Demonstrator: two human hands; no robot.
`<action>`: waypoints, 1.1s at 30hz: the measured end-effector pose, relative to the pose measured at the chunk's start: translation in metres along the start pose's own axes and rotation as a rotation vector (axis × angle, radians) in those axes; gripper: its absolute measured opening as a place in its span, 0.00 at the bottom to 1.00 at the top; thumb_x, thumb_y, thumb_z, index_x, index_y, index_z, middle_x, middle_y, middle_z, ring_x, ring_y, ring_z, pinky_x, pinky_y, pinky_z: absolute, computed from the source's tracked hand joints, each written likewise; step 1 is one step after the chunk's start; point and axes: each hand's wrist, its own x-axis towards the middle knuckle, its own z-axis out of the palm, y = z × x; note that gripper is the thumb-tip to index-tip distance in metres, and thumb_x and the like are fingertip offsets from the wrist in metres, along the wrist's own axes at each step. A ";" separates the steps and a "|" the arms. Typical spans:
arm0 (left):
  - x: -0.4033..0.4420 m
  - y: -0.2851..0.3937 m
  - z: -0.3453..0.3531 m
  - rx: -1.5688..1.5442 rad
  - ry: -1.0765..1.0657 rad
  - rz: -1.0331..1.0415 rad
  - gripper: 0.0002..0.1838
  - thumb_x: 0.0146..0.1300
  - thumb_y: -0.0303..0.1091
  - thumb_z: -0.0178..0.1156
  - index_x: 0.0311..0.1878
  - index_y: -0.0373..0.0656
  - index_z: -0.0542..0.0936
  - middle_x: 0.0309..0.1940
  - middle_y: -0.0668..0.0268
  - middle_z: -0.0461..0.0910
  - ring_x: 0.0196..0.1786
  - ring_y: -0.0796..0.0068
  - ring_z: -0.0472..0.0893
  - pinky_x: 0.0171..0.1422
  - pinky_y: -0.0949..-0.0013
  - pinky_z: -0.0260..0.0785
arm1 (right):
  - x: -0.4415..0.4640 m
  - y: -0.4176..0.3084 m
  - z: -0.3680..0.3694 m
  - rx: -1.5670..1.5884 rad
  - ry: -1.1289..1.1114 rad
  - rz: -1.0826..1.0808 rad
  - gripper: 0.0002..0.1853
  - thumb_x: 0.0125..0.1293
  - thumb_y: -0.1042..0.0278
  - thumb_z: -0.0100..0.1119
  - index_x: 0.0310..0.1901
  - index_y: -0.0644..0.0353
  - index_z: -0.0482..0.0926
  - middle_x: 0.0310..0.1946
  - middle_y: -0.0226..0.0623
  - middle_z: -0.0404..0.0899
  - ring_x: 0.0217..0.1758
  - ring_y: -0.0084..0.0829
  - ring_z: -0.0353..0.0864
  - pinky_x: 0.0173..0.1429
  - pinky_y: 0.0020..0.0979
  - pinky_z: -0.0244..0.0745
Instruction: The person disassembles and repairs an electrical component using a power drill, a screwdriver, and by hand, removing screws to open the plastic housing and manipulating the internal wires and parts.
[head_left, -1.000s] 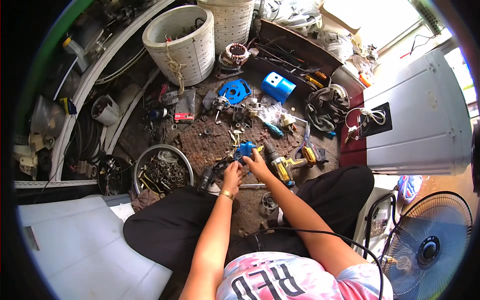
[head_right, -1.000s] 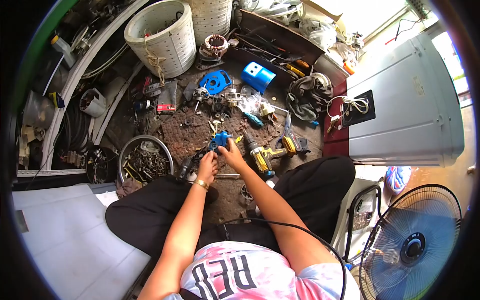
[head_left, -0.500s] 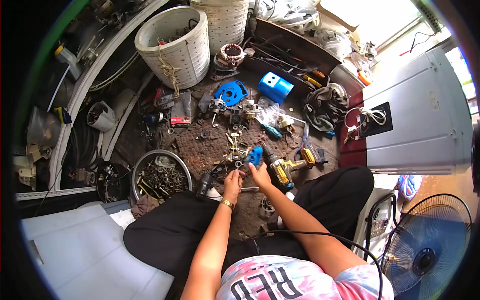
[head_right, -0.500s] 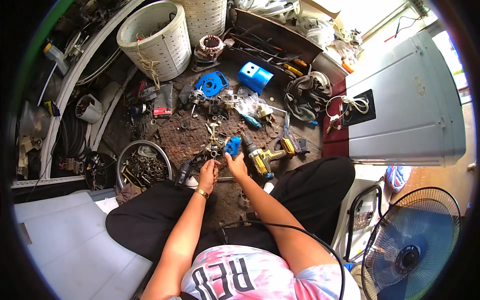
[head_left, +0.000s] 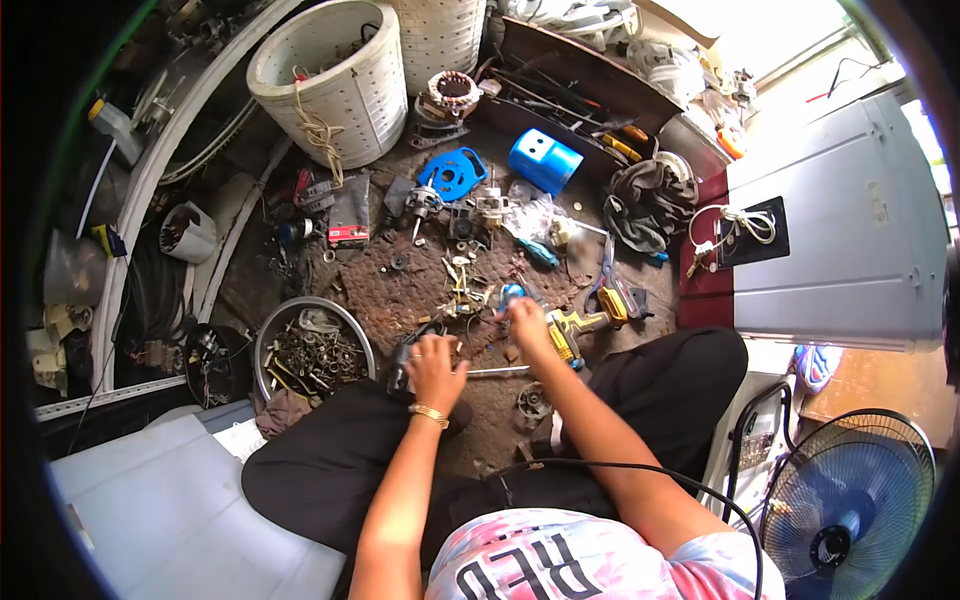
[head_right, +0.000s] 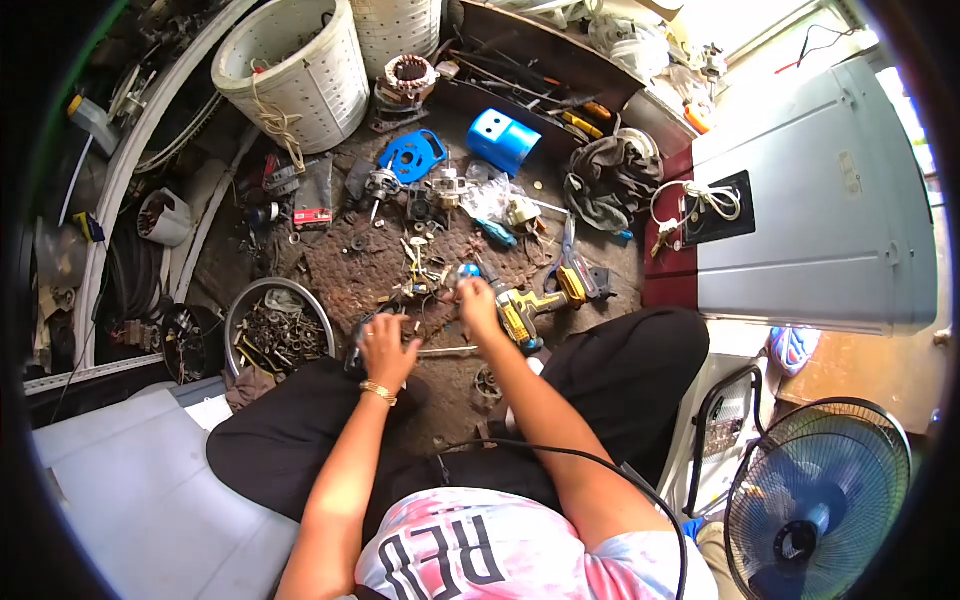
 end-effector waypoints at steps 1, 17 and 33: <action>-0.003 -0.009 -0.002 -0.004 -0.022 -0.037 0.28 0.50 0.39 0.71 0.56 0.52 0.74 0.55 0.64 0.70 0.62 0.59 0.68 0.60 0.51 0.63 | 0.010 -0.008 -0.014 -0.101 -0.018 -0.109 0.10 0.70 0.64 0.54 0.36 0.61 0.78 0.31 0.36 0.84 0.30 0.22 0.76 0.35 0.26 0.69; -0.014 -0.017 0.036 -0.003 -0.216 0.312 0.11 0.51 0.34 0.68 0.36 0.48 0.77 0.39 0.66 0.74 0.50 0.61 0.74 0.52 0.55 0.65 | -0.032 -0.229 -0.167 -1.166 0.173 -0.635 0.08 0.65 0.65 0.62 0.39 0.60 0.81 0.30 0.43 0.83 0.33 0.37 0.84 0.39 0.33 0.74; 0.058 -0.027 0.029 -0.150 -0.015 -0.037 0.09 0.55 0.29 0.62 0.39 0.44 0.77 0.40 0.62 0.76 0.51 0.53 0.74 0.56 0.52 0.66 | 0.015 -0.208 -0.220 -1.312 0.117 -0.374 0.11 0.60 0.57 0.64 0.39 0.53 0.86 0.35 0.41 0.85 0.41 0.41 0.85 0.44 0.38 0.76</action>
